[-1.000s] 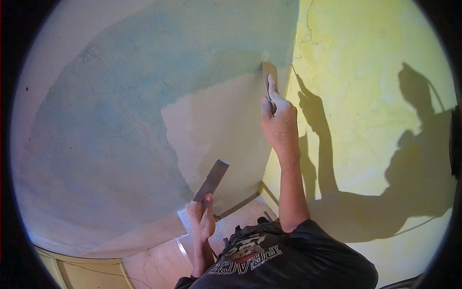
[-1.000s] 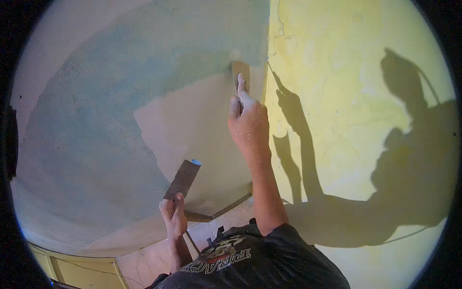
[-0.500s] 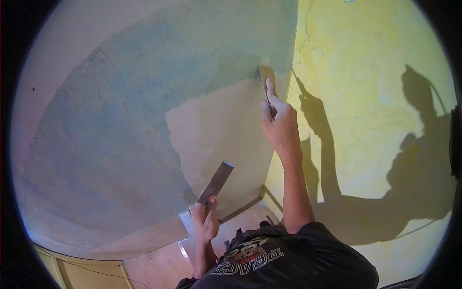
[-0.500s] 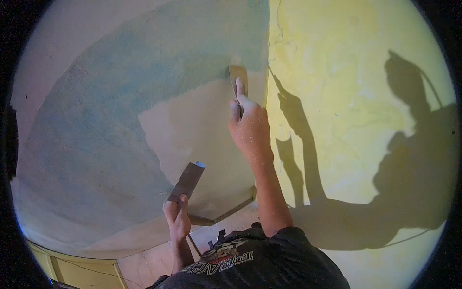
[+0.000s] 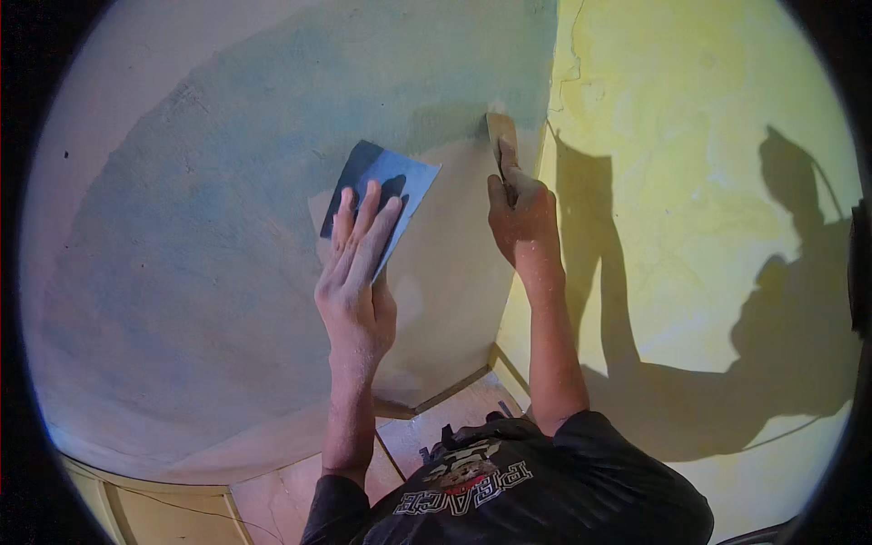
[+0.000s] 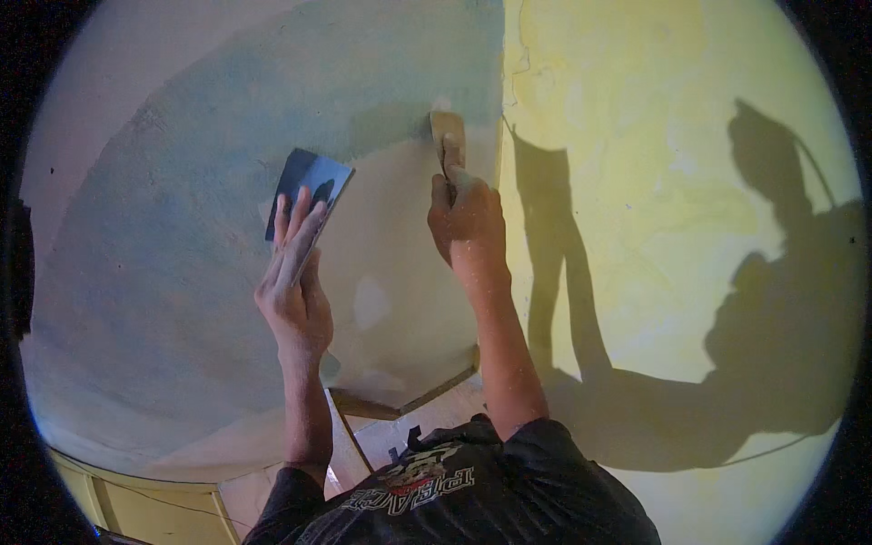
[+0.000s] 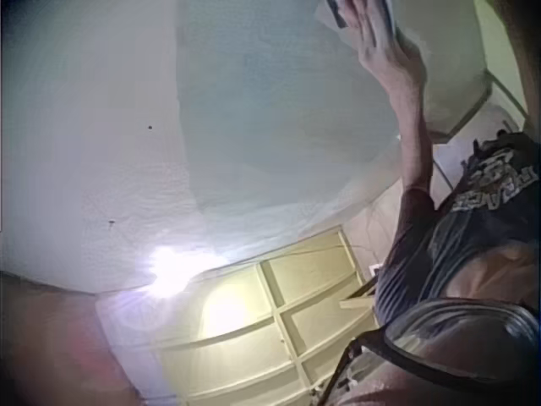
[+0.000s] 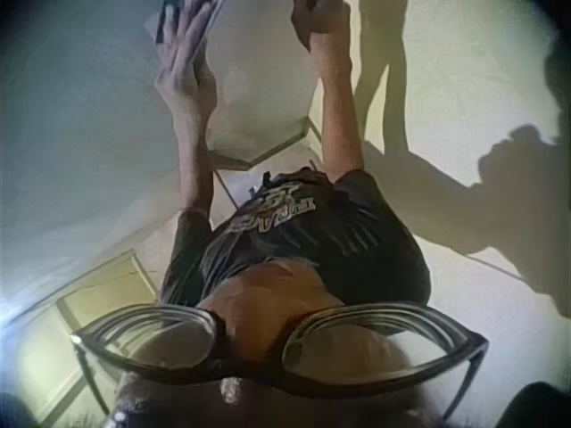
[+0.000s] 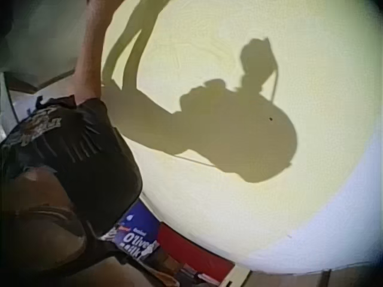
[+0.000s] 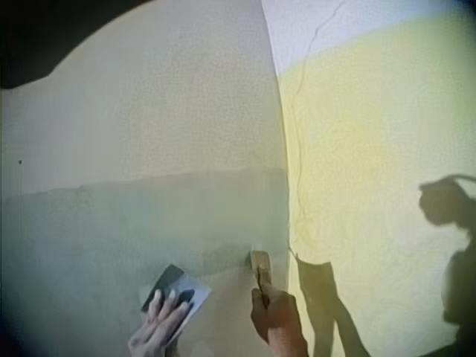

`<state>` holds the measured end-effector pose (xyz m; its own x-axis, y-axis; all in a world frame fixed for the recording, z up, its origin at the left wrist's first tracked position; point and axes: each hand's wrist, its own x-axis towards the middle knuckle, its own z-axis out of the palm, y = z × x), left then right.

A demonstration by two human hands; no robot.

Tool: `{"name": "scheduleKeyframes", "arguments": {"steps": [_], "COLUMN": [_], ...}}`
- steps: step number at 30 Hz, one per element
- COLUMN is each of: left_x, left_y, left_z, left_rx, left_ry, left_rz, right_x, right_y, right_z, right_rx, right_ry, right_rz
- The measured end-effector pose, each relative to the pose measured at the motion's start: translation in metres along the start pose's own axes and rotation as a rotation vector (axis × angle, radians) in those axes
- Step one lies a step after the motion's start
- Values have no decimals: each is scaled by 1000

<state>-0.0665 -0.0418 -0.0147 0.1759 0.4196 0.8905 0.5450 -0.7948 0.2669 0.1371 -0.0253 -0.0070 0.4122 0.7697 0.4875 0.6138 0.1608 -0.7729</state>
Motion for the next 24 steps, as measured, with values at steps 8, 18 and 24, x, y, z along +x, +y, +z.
{"name": "scheduleKeyframes", "arguments": {"steps": [8,18,24], "left_x": [23,22,22], "left_y": [-20,-35,-34], "left_z": [23,35,33], "left_rx": [125,187,121], "left_ry": [-21,-24,-38], "left_rz": [-29,-27,-50], "right_x": [-3,3,2], "right_y": [-7,7,-1], "right_z": [-4,-3,1], "right_rx": [-81,-67,-117], "right_ry": [40,33,45], "right_rz": [56,6,59]}}
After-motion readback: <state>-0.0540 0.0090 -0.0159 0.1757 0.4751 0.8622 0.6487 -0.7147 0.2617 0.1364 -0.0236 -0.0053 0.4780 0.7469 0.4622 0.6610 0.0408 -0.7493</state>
